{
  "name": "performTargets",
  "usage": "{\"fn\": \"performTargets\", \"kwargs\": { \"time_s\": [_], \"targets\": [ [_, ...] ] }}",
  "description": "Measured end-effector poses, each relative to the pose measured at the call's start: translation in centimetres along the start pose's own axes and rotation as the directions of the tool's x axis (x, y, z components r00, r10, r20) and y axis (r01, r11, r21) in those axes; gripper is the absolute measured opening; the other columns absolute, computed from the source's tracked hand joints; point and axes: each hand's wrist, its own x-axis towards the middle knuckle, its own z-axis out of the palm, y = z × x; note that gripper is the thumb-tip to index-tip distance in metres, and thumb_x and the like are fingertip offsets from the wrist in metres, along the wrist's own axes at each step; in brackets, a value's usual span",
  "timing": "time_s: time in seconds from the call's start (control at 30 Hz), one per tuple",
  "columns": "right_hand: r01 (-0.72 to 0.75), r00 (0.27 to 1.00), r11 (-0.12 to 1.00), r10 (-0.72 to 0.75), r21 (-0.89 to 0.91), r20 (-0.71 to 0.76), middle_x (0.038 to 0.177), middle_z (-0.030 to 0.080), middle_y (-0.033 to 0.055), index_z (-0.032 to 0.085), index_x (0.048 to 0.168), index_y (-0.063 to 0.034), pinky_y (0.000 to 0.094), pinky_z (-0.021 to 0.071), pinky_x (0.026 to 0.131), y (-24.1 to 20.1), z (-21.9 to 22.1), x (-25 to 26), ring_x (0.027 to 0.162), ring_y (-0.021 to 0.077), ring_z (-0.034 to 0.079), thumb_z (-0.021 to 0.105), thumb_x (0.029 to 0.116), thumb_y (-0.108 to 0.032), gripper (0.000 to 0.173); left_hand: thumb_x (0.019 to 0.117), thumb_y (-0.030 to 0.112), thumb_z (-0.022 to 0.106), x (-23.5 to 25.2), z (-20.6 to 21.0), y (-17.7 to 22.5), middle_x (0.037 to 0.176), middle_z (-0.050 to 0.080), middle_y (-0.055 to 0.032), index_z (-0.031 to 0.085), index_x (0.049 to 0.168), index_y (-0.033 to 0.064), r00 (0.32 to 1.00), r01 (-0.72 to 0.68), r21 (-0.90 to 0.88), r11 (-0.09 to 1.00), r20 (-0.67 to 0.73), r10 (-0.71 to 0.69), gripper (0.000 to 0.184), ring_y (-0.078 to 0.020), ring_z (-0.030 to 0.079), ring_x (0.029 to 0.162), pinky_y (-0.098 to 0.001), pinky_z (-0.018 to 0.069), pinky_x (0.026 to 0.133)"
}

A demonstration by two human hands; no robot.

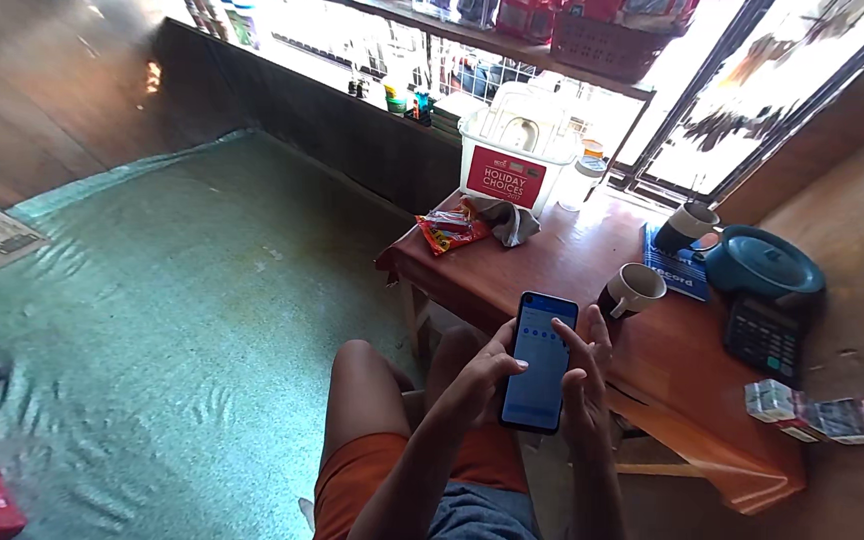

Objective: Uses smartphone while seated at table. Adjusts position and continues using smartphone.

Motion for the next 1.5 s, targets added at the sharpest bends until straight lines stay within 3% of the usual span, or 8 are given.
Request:
{"fn": "performTargets", "kwargs": {
  "time_s": [0.13, 0.27, 0.43, 0.6, 0.83, 1.03, 1.17, 1.5],
  "targets": [
    [0.008, 0.999, 0.999, -0.006, 0.053, -0.037, 0.165, 0.021, 0.0206, 0.063, 0.138, -0.0165, 0.0497, 0.0171, 0.125, -0.1, 0.0, 0.1, 0.155, 0.0326, 0.013, 0.031, 0.1013, -0.069, 0.072, 0.0906, 0.013, 0.042, 0.0, 0.1, 0.0, 0.13, 0.059, -0.0108, 0.027, 0.152, 0.0045, 1.0, -0.002, -0.005, 1.0, 0.006, 0.002, 0.064, -0.0137, 0.064, 0.111, -0.0321, 0.0545, 0.096],
    [-0.084, 0.994, 0.922, 0.104, 0.377, -0.034, 0.16, 0.033, 0.0082, 0.031, 0.154, -0.0056, 0.0352, 0.0463, 0.112, 0.0, 0.1, 0.1, 0.142, 0.0159, 0.043, 0.049, 0.0974, -0.066, 0.085, 0.0913, 0.016, 0.043, 0.0, -0.1, -0.1, 0.123, 0.063, -0.0103, 0.034, 0.147, 0.0055, 0.998, -0.015, -0.037, 0.999, -0.066, 0.013, 0.058, -0.0147, 0.066, 0.105, -0.0329, 0.0565, 0.092],
    [-0.542, 0.84, 0.494, 0.324, 0.68, 0.435, 0.129, 0.065, 0.0083, 0.023, 0.154, -0.008, 0.0377, 0.0616, 0.086, -0.4, -0.4, 0.3, 0.109, 0.0192, 0.069, 0.072, 0.0835, -0.062, 0.101, 0.0971, 0.019, 0.036, 0.2, -1.1, -0.6, 0.115, 0.068, -0.0101, 0.044, 0.144, 0.009, 0.972, -0.06, -0.053, 0.997, -0.232, 0.046, 0.049, -0.0153, 0.068, 0.103, -0.0337, 0.0573, 0.091],
    [-0.623, 0.781, 0.28, 0.263, 0.73, 0.566, 0.126, 0.065, 0.0161, 0.02, 0.153, -0.0127, 0.0487, 0.0656, 0.066, -0.3, 0.3, 0.0, 0.102, 0.0334, 0.073, 0.077, 0.088, -0.032, 0.089, 0.0999, 0.023, 0.033, 0.3, -2.2, -0.9, 0.122, 0.067, -0.0125, 0.042, 0.149, 0.0112, 0.97, -0.097, -0.044, 0.994, -0.229, 0.085, 0.052, -0.0191, 0.067, 0.109, -0.0374, 0.0561, 0.095],
    [-0.578, 0.816, 0.365, 0.263, 0.73, 0.515, 0.124, 0.066, 0.0139, 0.018, 0.152, -0.0122, 0.0355, 0.0633, 0.057, -0.1, 0.6, -0.2, 0.09, 0.0249, 0.074, 0.067, 0.087, -0.009, 0.081, 0.0959, 0.019, 0.038, 0.5, -1.7, -0.2, 0.122, 0.066, -0.0076, 0.039, 0.152, 0.0108, 0.965, -0.079, 0.214, 0.974, -0.23, 0.129, 0.057, -0.0121, 0.066, 0.105, -0.0301, 0.0554, 0.092],
    [-0.554, 0.83, 0.344, 0.297, 0.758, 0.472, 0.124, 0.066, 0.0159, 0.021, 0.152, -0.0122, 0.0398, 0.0645, 0.062, -0.1, 0.6, -0.3, 0.093, 0.0278, 0.074, 0.067, 0.0832, -0.005, 0.083, 0.0996, 0.033, 0.041, 0.4, -3.3, -0.2, 0.158, 0.037, -0.0066, 0.045, 0.154, 0.0151, 0.97, -0.103, 0.56, 0.822, -0.125, 0.207, 0.057, -0.019, 0.04, 0.14, -0.0435, 0.0375, 0.113],
    [-0.556, 0.827, 0.346, 0.318, 0.756, 0.463, 0.122, 0.067, 0.0158, 0.025, 0.151, -0.0141, 0.041, 0.0656, 0.064, -0.2, 0.4, -0.4, 0.093, 0.0283, 0.074, 0.065, 0.0817, 0.002, 0.082, 0.1012, 0.032, 0.042, 0.4, -3.6, 0.0, 0.138, 0.059, -0.0031, 0.022, 0.161, 0.0164, 0.997, -0.079, 0.283, 0.956, 0.02, 0.076, 0.065, -0.0094, 0.062, 0.116, -0.0293, 0.0518, 0.1],
    [-0.526, 0.85, 0.451, 0.256, 0.721, 0.46, 0.115, 0.069, 0.0097, 0.025, 0.15, -0.0183, 0.0274, 0.0606, 0.056, 0.4, 0.3, -0.3, 0.077, 0.0171, 0.072, 0.067, 0.0797, 0.006, 0.086, 0.0947, 0.031, 0.047, 0.6, -3.1, -0.5, 0.119, 0.065, -0.0007, 0.039, 0.146, 0.0146, 1.0, -0.008, 0.227, 0.974, -0.018, 0.012, 0.055, -0.0074, 0.064, 0.104, -0.0268, 0.0543, 0.091]
  ]
}}
